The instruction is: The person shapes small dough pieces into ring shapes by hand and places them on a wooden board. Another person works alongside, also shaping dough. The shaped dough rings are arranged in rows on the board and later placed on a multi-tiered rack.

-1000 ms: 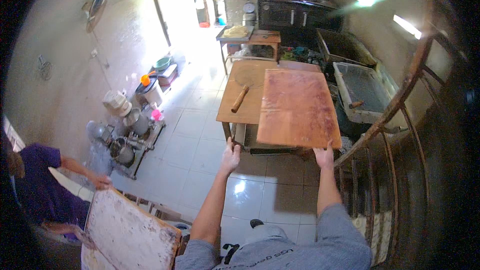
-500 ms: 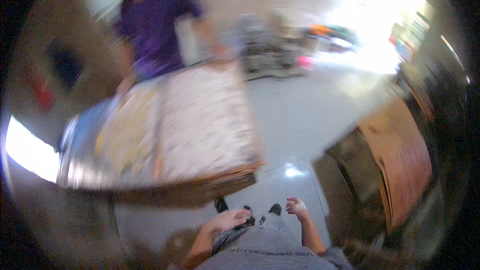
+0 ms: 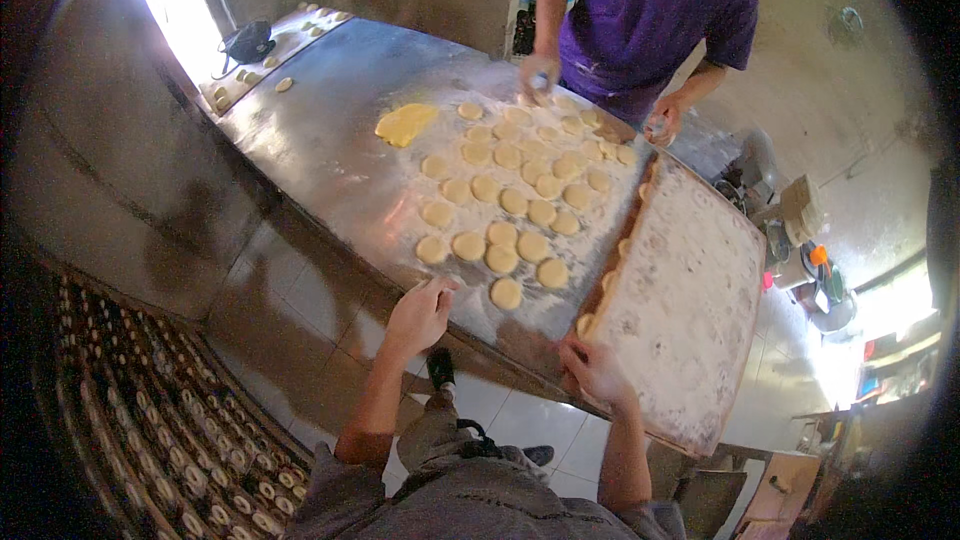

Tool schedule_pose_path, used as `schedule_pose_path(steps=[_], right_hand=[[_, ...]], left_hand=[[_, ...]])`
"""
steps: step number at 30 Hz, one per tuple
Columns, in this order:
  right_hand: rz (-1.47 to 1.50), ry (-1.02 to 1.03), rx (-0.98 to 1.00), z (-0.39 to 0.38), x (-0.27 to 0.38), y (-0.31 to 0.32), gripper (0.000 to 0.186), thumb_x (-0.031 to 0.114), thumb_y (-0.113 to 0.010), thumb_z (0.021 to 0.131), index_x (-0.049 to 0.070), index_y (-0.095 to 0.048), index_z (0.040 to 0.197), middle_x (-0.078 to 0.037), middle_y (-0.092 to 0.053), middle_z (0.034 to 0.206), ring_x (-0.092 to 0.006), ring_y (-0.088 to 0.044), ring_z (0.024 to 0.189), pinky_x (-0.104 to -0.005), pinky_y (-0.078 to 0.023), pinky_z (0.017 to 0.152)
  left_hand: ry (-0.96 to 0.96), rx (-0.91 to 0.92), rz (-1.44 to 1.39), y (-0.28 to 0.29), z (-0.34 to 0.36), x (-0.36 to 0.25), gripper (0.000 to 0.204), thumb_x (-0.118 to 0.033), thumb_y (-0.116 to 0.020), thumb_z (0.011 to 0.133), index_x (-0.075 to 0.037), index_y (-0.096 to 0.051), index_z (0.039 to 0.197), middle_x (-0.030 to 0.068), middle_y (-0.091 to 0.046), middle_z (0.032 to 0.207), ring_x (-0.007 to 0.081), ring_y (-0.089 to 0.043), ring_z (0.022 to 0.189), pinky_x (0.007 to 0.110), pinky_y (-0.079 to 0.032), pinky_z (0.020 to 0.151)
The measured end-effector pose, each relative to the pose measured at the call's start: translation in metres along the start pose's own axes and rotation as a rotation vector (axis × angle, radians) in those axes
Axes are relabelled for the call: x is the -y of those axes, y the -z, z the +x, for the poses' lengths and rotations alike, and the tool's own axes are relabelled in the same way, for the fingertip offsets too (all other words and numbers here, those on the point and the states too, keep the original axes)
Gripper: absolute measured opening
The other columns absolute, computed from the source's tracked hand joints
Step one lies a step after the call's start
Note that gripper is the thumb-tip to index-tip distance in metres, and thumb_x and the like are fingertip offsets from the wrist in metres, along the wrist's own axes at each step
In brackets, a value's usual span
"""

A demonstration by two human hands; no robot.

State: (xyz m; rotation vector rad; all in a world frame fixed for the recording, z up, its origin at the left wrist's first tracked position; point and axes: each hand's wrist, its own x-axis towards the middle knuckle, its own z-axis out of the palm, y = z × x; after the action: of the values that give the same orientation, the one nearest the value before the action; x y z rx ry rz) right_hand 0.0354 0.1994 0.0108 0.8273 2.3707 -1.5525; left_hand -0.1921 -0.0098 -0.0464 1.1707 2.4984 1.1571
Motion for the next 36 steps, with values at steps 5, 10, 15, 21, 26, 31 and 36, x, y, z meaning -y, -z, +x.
schedule_pose_path(steps=[5,10,15,21,26,31,36], right_hand=[[-0.448,0.461,-0.174,0.181,0.073,-0.041,0.036,0.033,-0.054,0.09,0.01,-0.061,0.117,-0.02,-0.065,0.107,-0.0339,-0.06,0.1,-0.0426,-0.044,0.094],[-0.937,0.415,0.055,0.25,0.124,-0.058,0.039,0.028,-0.064,0.081,0.005,-0.058,0.112,-0.018,-0.061,0.109,-0.0358,-0.057,0.103,-0.0409,-0.046,0.092],[-0.491,0.42,-0.089,0.285,0.118,-0.05,0.039,0.021,-0.07,0.076,0.003,-0.057,0.108,-0.019,-0.061,0.108,-0.0361,-0.058,0.104,-0.041,-0.047,0.089],[-0.647,0.376,-0.023,0.254,0.108,-0.053,0.034,0.024,-0.069,0.079,0.003,-0.056,0.102,-0.016,-0.063,0.096,-0.0333,-0.061,0.095,-0.0396,-0.047,0.086],[0.087,0.155,0.018,0.21,0.125,-0.04,0.035,0.018,-0.073,0.081,0.006,-0.049,0.104,-0.008,-0.061,0.093,-0.0177,-0.059,0.087,-0.0331,-0.048,0.077],[0.374,0.267,-0.02,0.185,0.135,-0.035,0.042,0.008,-0.073,0.08,0.01,-0.043,0.11,-0.005,-0.059,0.096,-0.012,-0.057,0.089,-0.0288,-0.047,0.076],[0.339,0.256,-0.066,0.17,0.147,-0.044,0.048,0.007,-0.07,0.082,0.007,-0.04,0.12,-0.007,-0.056,0.103,-0.016,-0.057,0.095,-0.0311,-0.048,0.08]], left_hand=[[0.131,0.149,-0.115,0.019,0.027,0.029,0.017,-0.009,-0.052,0.09,-0.004,-0.062,0.103,0.0196,-0.066,0.093,0.0379,-0.063,0.083,0.044,-0.05,0.074],[0.129,0.249,-0.28,0.038,0.029,0.046,0.017,-0.005,-0.054,0.088,-0.006,-0.061,0.103,0.0161,-0.064,0.085,0.0286,-0.064,0.076,0.037,-0.05,0.07],[0.147,0.223,-0.423,0.035,0.038,0.067,0.015,-0.007,-0.055,0.09,-0.005,-0.06,0.104,0.0117,-0.062,0.075,0.0208,-0.062,0.068,0.033,-0.05,0.065],[0.593,0.388,-0.568,0.04,0.081,0.041,0.024,-0.022,-0.059,0.094,-0.002,-0.057,0.106,0.0123,-0.063,0.071,0.02,-0.066,0.067,0.035,-0.054,0.064],[0.064,0.044,-0.34,0.027,0.094,0.038,0.032,-0.025,-0.061,0.095,0.002,-0.053,0.111,0.0141,-0.066,0.08,0.0168,-0.067,0.077,0.033,-0.055,0.07],[0.334,0.198,-0.957,0.056,0.105,0.012,0.03,-0.017,-0.07,0.089,0.003,-0.057,0.108,0.0098,-0.068,0.095,0.0144,-0.066,0.086,0.03,-0.054,0.077],[0.263,0.317,-0.607,0.093,0.114,-0.005,0.033,-0.015,-0.073,0.082,0.001,-0.058,0.106,0.0114,-0.066,0.099,0.0157,-0.064,0.09,0.03,-0.052,0.079]])
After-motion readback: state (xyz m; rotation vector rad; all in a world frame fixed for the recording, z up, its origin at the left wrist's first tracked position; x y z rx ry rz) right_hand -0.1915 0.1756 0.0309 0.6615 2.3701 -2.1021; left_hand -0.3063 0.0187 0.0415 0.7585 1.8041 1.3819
